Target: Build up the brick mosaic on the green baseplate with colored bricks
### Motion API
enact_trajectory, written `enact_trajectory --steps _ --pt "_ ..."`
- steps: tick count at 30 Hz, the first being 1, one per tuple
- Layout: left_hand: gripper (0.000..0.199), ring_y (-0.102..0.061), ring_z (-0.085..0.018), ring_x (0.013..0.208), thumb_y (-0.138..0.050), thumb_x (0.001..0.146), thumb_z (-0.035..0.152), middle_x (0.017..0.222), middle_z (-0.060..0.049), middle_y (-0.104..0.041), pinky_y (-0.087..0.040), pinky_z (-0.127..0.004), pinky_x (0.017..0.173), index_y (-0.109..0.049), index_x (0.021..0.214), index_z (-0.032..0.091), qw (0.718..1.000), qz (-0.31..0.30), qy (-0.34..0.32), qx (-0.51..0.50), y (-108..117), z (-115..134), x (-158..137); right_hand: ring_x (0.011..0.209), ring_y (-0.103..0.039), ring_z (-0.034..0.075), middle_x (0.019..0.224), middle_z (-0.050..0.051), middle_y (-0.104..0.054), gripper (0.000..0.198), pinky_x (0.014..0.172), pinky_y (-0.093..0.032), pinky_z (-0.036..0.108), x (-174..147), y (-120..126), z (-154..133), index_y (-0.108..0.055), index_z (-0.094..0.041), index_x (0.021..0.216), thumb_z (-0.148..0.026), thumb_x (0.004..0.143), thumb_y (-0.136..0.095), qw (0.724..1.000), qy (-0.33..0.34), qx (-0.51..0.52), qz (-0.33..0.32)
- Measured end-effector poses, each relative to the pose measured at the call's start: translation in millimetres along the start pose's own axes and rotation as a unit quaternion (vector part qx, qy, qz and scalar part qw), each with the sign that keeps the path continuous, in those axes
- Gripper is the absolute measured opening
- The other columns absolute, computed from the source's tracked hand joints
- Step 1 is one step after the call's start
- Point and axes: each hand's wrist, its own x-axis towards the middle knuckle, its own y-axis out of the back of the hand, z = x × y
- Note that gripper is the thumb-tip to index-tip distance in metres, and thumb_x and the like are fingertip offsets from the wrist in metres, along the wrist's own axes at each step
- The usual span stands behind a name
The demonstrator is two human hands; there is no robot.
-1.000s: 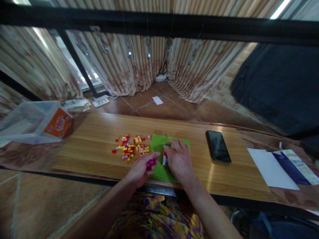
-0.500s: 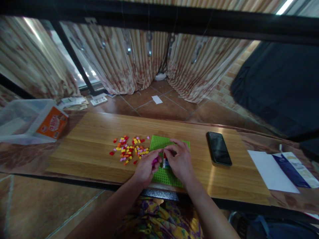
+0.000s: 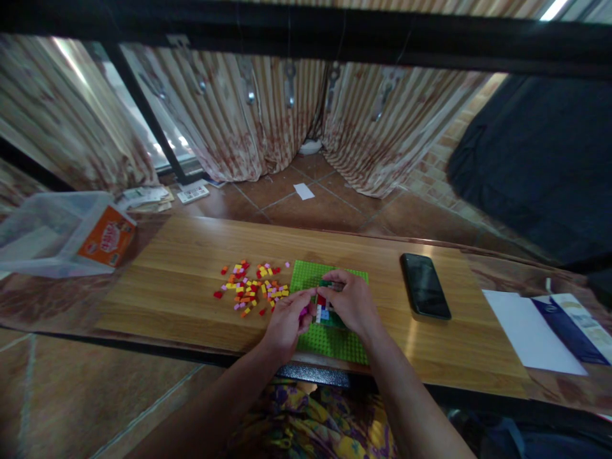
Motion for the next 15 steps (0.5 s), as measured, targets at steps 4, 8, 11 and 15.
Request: enact_trajectory --steps 4,8,11,15 --pt "0.027 -0.030 -0.001 0.037 -0.063 0.070 0.037 0.052 0.005 -0.049 -0.015 -0.017 0.037 -0.064 0.081 0.012 1.000 0.000 -0.003 -0.014 1.0 0.7 -1.5 0.064 -0.061 0.016 0.072 0.002 -0.068 0.029 0.057 -0.047 0.027 3.5 -0.2 0.9 -0.067 -0.017 0.088 -0.035 0.065 -0.066 1.000 -0.011 0.000 -0.006" --pt "0.019 -0.038 -0.002 0.040 -0.059 0.073 0.026 0.056 0.002 -0.053 -0.022 -0.013 0.037 -0.064 0.082 0.010 0.996 0.014 0.042 -0.077 5.2 4.5 -7.3 0.071 -0.063 0.018 0.078 0.003 -0.069 0.029 0.066 -0.048 0.031 -2.5 -0.5 1.7 -0.067 -0.019 0.090 -0.037 0.068 -0.065 0.999 0.027 -0.018 0.012" --pt "0.020 -0.051 -0.005 0.049 -0.053 0.078 0.021 0.062 -0.003 -0.060 -0.037 -0.013 0.045 -0.064 0.087 0.007 0.984 -0.007 0.091 -0.150 9.5 10.1 -14.7 0.085 -0.062 0.022 0.091 0.005 -0.069 0.030 0.079 -0.047 0.038 -15.0 1.6 -0.4 -0.067 -0.021 0.095 -0.040 0.072 -0.063 0.991 0.081 -0.038 0.099" --pt "0.023 -0.063 -0.013 0.069 -0.048 0.080 0.018 0.076 -0.010 -0.067 -0.050 -0.022 0.066 -0.063 0.093 0.005 0.969 -0.048 0.119 -0.209 14.1 17.7 -24.7 0.096 -0.058 0.022 0.095 0.005 -0.066 0.020 0.087 -0.044 0.042 -42.7 4.2 -9.5 -0.067 -0.023 0.088 -0.036 0.082 -0.054 0.959 0.201 -0.054 0.192"
